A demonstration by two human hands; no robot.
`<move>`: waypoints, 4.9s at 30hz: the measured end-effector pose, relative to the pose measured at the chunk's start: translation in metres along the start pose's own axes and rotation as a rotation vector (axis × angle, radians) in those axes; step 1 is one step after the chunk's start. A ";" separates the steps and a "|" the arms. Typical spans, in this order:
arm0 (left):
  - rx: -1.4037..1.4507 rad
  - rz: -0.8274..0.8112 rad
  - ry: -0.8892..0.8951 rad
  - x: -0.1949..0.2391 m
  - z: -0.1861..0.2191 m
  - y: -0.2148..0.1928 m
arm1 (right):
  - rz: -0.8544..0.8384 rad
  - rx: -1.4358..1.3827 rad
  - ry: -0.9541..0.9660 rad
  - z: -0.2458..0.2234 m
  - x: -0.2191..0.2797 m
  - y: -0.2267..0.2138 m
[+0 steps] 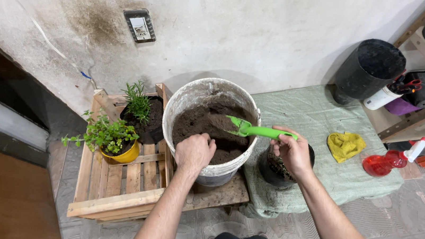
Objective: The person uses a green scoop to transfer soil from a large white bucket into a small black seedling bag containing a small plant, using their hands to press and level the soil.
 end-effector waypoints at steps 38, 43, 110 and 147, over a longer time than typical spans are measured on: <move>-0.001 -0.107 0.021 -0.003 -0.003 0.000 | 0.241 -0.189 -0.155 -0.005 0.029 -0.019; -0.028 -0.140 0.020 -0.001 0.002 -0.001 | 0.352 -0.212 -0.220 -0.060 0.067 -0.078; 0.076 0.117 -0.064 0.002 -0.012 0.004 | 0.179 1.503 -0.388 -0.184 0.117 -0.112; 0.350 0.729 -0.016 -0.004 -0.037 0.026 | -0.418 0.572 0.262 -0.090 -0.008 0.087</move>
Point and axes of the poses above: each hand's wrist, its own x-axis away from the middle knuckle, its own y-axis out of the palm, z = x × y, the point moved 5 cm from there along -x, towards the middle knuckle, and after that the axes turned 3 degrees about x, right-handed, at the moved point
